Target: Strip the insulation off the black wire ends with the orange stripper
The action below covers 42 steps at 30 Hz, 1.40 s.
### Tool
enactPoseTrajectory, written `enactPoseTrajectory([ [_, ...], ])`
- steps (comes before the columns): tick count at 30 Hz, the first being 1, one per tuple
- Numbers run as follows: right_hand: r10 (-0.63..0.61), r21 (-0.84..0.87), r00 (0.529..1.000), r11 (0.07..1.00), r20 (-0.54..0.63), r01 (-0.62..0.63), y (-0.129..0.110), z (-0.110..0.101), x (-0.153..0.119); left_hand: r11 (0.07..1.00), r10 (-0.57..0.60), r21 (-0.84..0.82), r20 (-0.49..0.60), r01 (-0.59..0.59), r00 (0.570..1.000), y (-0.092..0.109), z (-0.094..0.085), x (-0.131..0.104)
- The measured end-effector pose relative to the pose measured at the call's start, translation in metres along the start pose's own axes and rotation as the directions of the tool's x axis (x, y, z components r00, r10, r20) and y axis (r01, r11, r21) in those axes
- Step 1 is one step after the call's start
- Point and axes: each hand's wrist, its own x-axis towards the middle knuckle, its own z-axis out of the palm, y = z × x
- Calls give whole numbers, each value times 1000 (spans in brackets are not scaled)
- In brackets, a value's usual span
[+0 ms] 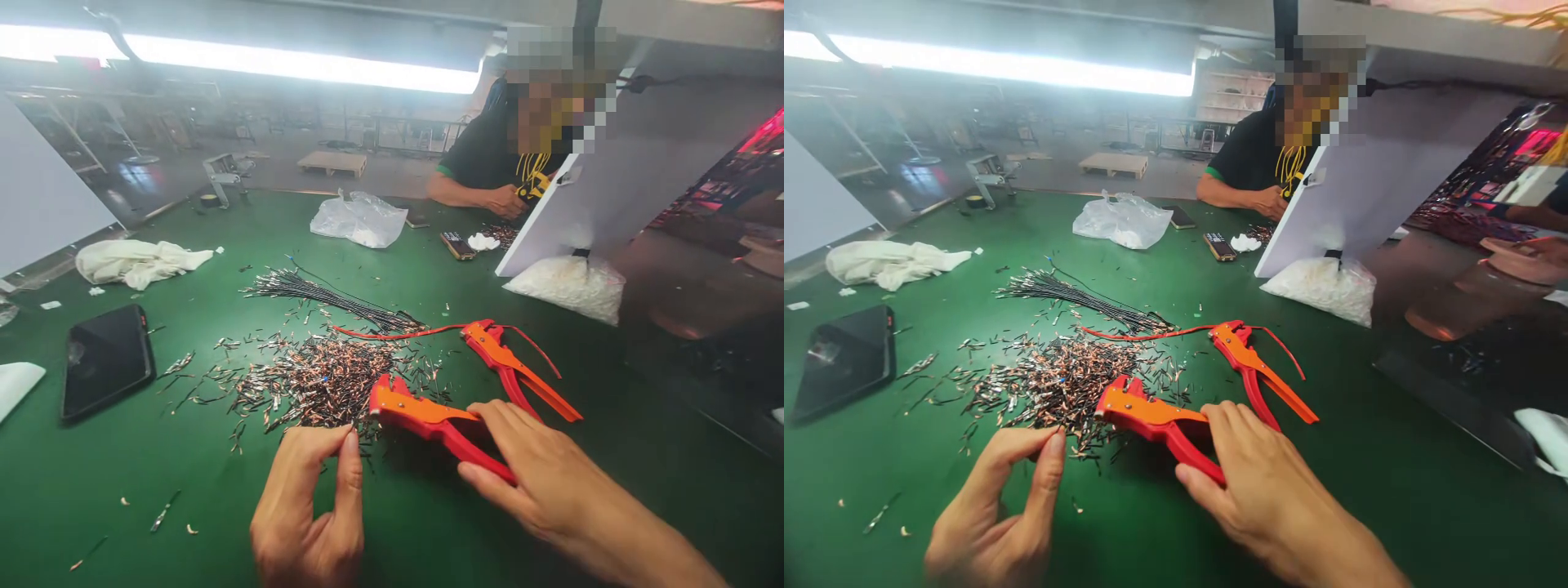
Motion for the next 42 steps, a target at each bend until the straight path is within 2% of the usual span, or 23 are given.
enactPoseTrajectory([
  [1,15,167,994,985,108,-33,0,-10,-1,1000,-9,-17,-14,9,1000,1,0,0],
  [2,-25,358,978,932,207,-52,-1,-19,-1,999,-14,-40,-18,14,1000,1,0,0],
  [3,-39,533,972,841,231,-93,-2,-26,-2,998,-17,-68,-15,16,1000,2,0,1],
  [4,-82,692,959,710,271,-135,-4,-30,-1,995,-18,-94,-8,17,1000,3,1,2],
  [6,-276,914,914,358,298,-190,-8,-26,1,992,-11,-126,-1,10,1000,6,2,7],
  [7,-342,951,894,209,288,-226,-10,-20,3,992,2,-129,0,-2,1000,7,2,11],
  [8,-334,959,900,134,280,-249,-11,-11,5,992,25,-120,7,-24,1000,7,1,15],
  [12,-288,976,933,26,216,-218,-12,22,14,992,122,-52,98,-117,988,4,-4,29],
  [14,-303,962,927,-92,221,-259,-10,31,14,996,84,-51,110,-78,990,1,-7,33],
  [16,-368,932,901,-186,229,-312,-8,34,12,996,-12,-91,89,20,996,-2,-8,36],
  [20,-430,911,874,-226,226,-346,-7,36,6,939,-186,-271,110,210,976,1,-8,41],
  [26,-468,868,843,-263,267,-421,-18,41,-1,883,-221,-364,233,296,947,11,-2,43],
  [29,-463,898,850,-217,250,-383,-17,46,-2,901,-198,-335,248,275,949,11,-2,41],
  [33,-476,913,830,-120,292,-390,-17,48,-2,925,-133,-310,283,222,950,7,-4,40],
  [39,-474,921,833,-103,286,-375,-25,39,-2,970,-60,-216,233,112,971,4,-7,39],
  [42,-454,923,828,-28,329,-383,-26,35,0,988,-30,-144,227,64,973,4,-7,37],
])
